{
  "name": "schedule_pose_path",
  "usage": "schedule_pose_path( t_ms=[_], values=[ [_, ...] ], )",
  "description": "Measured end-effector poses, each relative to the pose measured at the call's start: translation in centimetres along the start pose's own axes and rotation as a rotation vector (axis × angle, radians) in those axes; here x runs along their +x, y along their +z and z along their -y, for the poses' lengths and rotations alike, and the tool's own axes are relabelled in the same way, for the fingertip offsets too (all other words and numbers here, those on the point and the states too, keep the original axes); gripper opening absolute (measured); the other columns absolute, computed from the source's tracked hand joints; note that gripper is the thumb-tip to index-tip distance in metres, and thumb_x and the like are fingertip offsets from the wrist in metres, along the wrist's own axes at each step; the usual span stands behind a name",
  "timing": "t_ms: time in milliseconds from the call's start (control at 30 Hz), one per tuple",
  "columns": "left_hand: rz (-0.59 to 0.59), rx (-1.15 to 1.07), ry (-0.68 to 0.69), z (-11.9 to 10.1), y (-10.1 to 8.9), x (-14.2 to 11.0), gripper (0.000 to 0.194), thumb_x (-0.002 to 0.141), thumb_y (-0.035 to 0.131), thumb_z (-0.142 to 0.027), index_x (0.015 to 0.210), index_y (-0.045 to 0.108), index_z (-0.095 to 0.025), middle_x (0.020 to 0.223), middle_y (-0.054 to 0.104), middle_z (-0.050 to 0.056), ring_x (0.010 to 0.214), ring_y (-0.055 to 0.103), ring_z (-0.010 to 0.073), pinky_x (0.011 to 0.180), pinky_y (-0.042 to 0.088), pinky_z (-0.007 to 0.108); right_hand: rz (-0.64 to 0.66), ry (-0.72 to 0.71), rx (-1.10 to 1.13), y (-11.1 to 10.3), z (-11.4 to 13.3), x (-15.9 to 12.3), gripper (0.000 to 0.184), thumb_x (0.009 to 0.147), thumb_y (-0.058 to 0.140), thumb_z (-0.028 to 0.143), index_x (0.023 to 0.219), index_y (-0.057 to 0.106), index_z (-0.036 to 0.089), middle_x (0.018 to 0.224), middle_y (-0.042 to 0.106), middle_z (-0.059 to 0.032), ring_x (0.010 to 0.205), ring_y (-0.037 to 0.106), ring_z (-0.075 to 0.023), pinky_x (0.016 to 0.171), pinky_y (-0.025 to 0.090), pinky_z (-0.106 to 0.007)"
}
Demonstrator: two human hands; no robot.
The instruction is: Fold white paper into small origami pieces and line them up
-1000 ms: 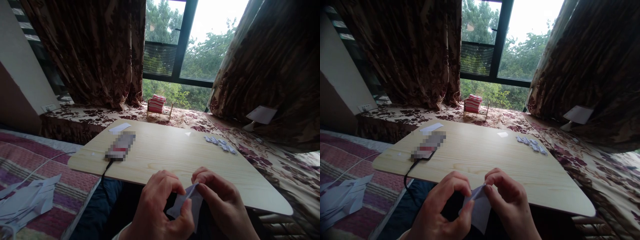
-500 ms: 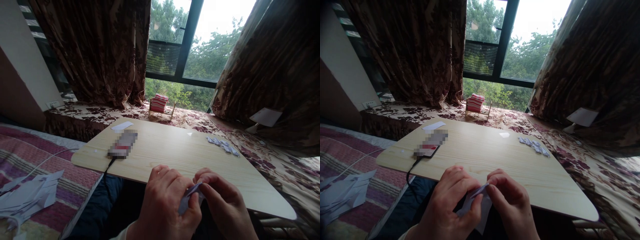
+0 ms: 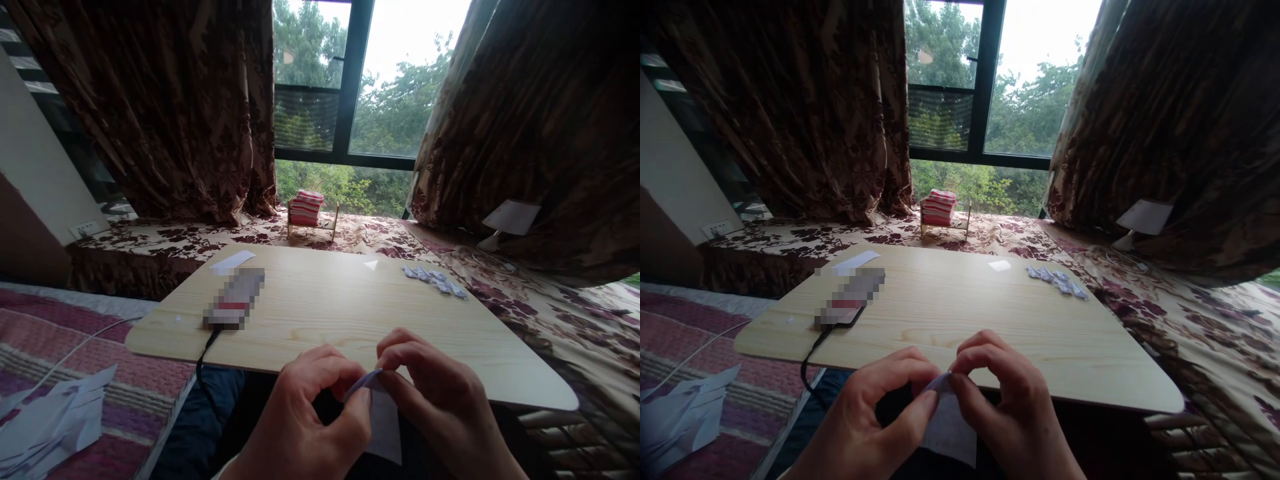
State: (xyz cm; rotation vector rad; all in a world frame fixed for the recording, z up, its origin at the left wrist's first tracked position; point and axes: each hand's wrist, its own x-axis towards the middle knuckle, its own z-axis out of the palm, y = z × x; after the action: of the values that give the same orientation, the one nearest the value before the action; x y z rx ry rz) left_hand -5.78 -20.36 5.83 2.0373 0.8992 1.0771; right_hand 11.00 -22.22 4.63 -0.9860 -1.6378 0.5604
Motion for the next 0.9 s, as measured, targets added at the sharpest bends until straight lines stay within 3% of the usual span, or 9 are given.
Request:
schedule_pose_path(
  t_ms=[267,433,700,900],
  values=[
    [0.020,-0.070,0.020,-0.2,0.1,0.3,0.022,0.081,0.052,-0.011,0.066,0.067,-0.017,0.064,0.060,0.001,0.059,0.056,0.0105,0.053,0.045,0.018,0.048,-0.022,-0.012,-0.3,0.1,-0.2,0.010,0.084,0.060,0.015,0.076,0.059,0.021,0.076,0.058,-0.0007,0.069,0.056,-0.0125,0.061,0.046,-0.022],
    [-0.165,-0.081,0.090,0.4,1.1,-0.4,0.021,0.082,0.053,-0.011,0.076,0.071,-0.017,0.068,0.061,0.002,0.058,0.056,0.0105,0.052,0.045,0.019,0.034,-0.008,-0.033,-0.4,-0.3,-0.8,0.006,0.084,0.061,0.015,0.084,0.061,0.022,0.080,0.061,-0.0021,0.075,0.059,-0.0145,0.065,0.048,-0.023],
    [-0.303,-0.002,0.173,0.3,1.9,-0.4,0.019,0.074,0.059,-0.006,0.084,0.070,-0.018,0.078,0.065,0.002,0.071,0.062,0.0129,0.066,0.052,0.022,-0.015,-0.082,-0.102,-0.4,0.3,-1.2,0.013,0.081,0.060,0.009,0.080,0.059,0.022,0.075,0.060,0.0009,0.068,0.059,-0.0110,0.061,0.048,-0.020],
    [-0.209,-0.134,0.080,0.3,1.7,-0.2,0.015,0.079,0.060,-0.008,0.081,0.070,-0.018,0.073,0.066,0.001,0.068,0.063,0.0116,0.064,0.051,0.019,-0.077,-0.078,-0.176,-0.5,-0.1,-1.6,0.016,0.081,0.062,0.013,0.092,0.058,0.024,0.079,0.063,0.0004,0.072,0.061,-0.0134,0.065,0.051,-0.022]
  ],
)
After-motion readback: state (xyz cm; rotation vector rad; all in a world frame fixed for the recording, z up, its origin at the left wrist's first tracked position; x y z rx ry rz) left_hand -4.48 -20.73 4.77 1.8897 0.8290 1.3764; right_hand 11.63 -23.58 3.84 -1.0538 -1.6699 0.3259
